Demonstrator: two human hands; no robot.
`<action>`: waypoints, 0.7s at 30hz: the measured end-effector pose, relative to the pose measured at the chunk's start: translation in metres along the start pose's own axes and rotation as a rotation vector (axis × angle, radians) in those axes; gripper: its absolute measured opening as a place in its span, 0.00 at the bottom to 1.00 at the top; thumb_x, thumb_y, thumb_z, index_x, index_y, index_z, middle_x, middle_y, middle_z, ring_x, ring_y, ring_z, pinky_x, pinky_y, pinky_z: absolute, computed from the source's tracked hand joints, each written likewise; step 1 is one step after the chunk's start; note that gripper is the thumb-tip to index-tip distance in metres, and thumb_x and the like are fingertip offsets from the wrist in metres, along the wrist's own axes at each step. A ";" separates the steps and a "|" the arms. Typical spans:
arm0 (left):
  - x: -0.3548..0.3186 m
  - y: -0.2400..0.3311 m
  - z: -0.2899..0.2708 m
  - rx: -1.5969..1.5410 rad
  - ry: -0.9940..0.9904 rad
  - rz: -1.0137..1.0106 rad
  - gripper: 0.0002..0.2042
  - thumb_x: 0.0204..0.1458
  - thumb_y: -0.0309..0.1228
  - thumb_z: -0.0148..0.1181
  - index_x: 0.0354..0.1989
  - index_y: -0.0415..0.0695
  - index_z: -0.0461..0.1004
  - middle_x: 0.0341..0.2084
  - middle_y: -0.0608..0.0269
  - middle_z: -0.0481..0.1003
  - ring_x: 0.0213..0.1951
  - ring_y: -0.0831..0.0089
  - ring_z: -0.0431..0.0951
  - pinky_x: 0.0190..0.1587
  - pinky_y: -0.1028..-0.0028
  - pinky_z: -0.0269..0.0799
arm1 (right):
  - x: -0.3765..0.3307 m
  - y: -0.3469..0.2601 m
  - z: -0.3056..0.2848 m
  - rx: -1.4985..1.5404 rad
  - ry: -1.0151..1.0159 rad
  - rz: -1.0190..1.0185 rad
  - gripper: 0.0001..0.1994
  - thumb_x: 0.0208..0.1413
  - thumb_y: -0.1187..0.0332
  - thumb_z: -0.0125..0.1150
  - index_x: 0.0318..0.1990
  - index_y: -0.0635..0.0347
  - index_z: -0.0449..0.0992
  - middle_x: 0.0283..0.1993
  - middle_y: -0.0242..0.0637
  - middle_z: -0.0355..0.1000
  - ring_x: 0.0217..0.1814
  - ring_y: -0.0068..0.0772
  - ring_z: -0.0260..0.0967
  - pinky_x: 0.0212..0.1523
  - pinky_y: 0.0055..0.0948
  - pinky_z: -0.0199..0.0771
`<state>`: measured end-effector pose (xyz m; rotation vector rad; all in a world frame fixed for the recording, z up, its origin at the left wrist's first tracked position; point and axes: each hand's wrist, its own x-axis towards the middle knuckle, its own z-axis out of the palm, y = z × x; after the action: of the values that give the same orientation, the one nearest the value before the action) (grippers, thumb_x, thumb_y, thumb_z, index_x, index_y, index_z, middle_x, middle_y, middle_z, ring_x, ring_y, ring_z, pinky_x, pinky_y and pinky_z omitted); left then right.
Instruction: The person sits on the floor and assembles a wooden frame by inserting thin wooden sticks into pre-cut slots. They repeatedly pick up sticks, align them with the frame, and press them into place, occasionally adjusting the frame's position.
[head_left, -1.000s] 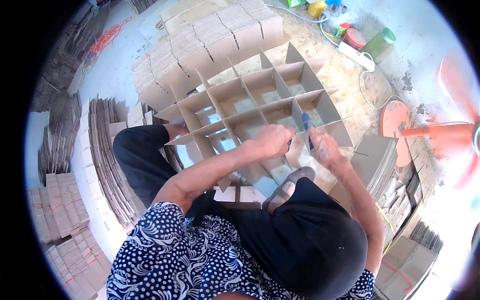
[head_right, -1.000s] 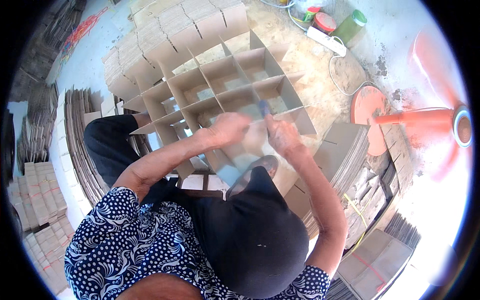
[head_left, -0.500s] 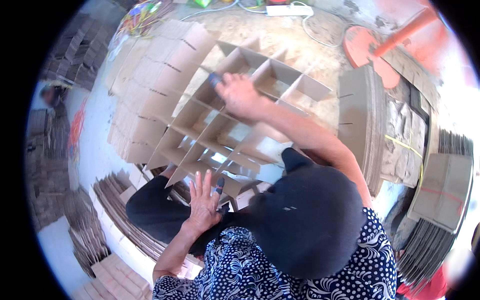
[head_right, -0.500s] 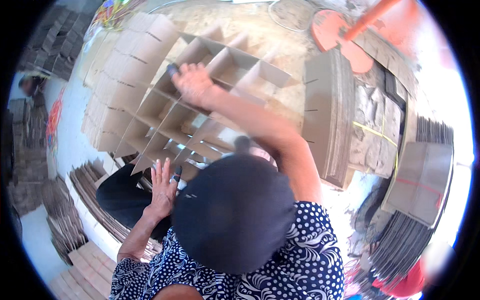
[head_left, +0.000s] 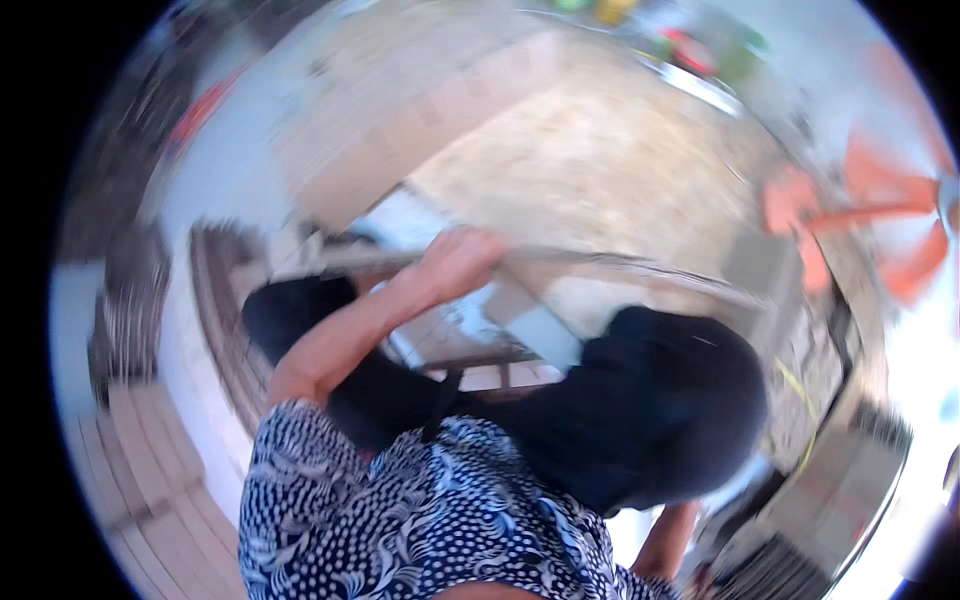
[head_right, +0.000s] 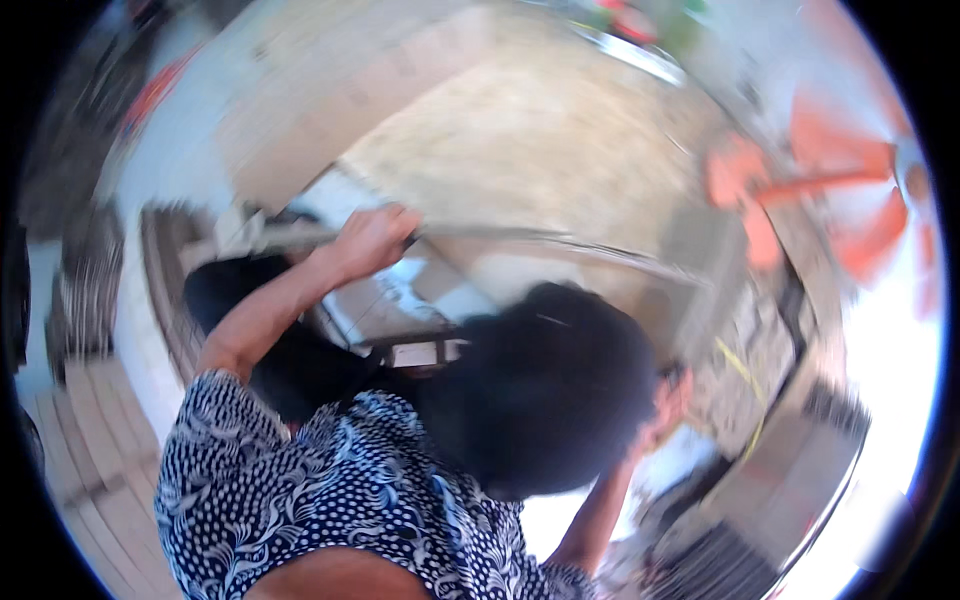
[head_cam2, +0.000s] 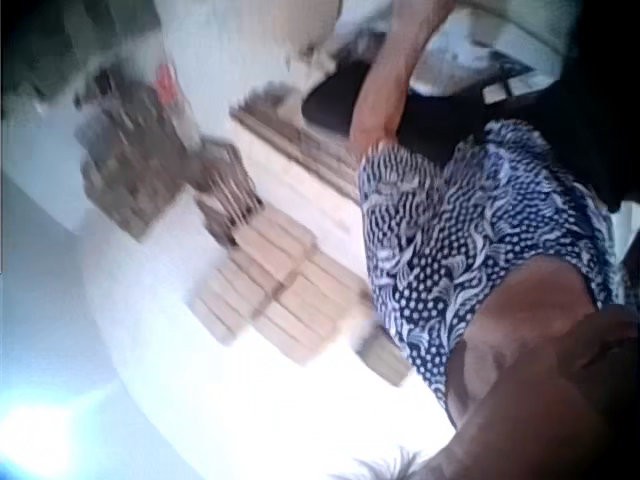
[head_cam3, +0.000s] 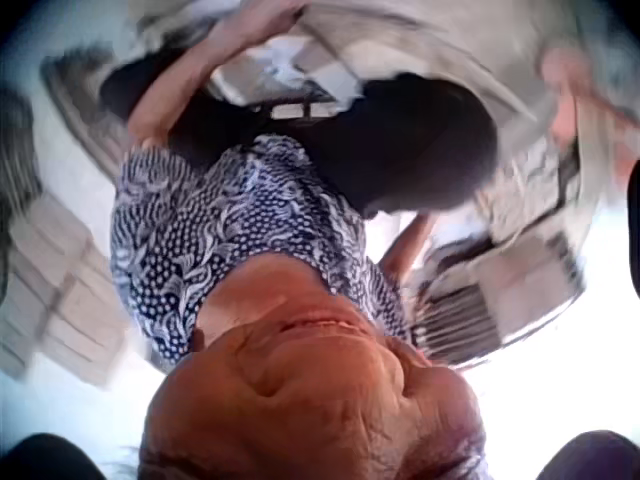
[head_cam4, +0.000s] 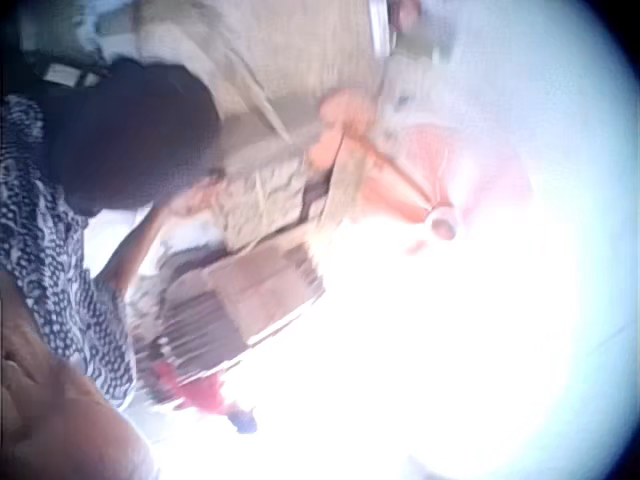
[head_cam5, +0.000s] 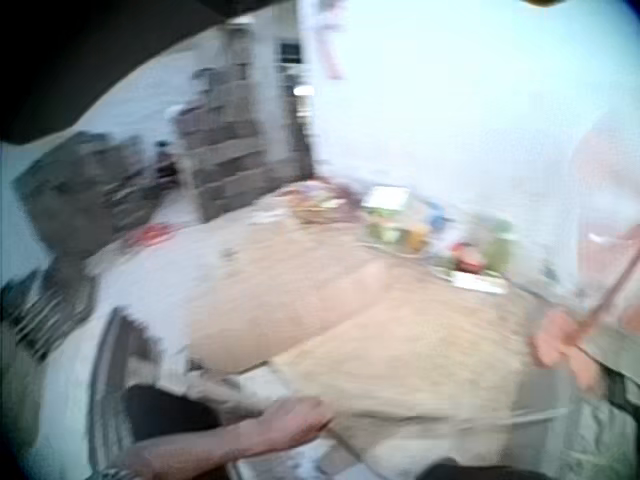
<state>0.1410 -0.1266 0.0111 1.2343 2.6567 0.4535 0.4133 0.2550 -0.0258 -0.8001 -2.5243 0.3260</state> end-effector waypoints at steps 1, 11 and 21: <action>0.001 0.000 -0.023 0.023 0.085 -0.040 0.06 0.42 0.22 0.50 0.29 0.44 0.68 0.29 0.51 0.71 0.33 0.48 0.74 0.32 0.52 0.69 | -0.002 0.001 -0.002 -0.026 -0.004 -0.028 0.14 0.53 0.72 0.54 0.48 0.62 0.72 0.55 0.49 0.64 0.58 0.48 0.59 0.58 0.40 0.60; -0.254 -0.106 -0.196 0.235 0.697 -0.821 0.19 0.48 0.29 0.60 0.49 0.39 0.69 0.37 0.45 0.76 0.42 0.56 0.77 0.44 0.67 0.71 | -0.037 -0.210 0.077 0.299 -0.389 -0.544 0.12 0.55 0.71 0.54 0.47 0.62 0.71 0.49 0.43 0.64 0.51 0.41 0.61 0.52 0.36 0.62; -0.428 -0.247 -0.013 0.146 0.193 -1.258 0.18 0.44 0.29 0.61 0.45 0.37 0.71 0.39 0.40 0.75 0.47 0.48 0.74 0.48 0.60 0.68 | -0.020 -0.283 0.092 0.665 -0.628 -0.552 0.10 0.56 0.71 0.54 0.45 0.62 0.71 0.43 0.37 0.65 0.45 0.33 0.62 0.46 0.32 0.65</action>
<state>0.2352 -0.6087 -0.0481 -0.6054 2.9731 0.1425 0.2456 0.0091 -0.0118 0.3078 -2.7428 1.2767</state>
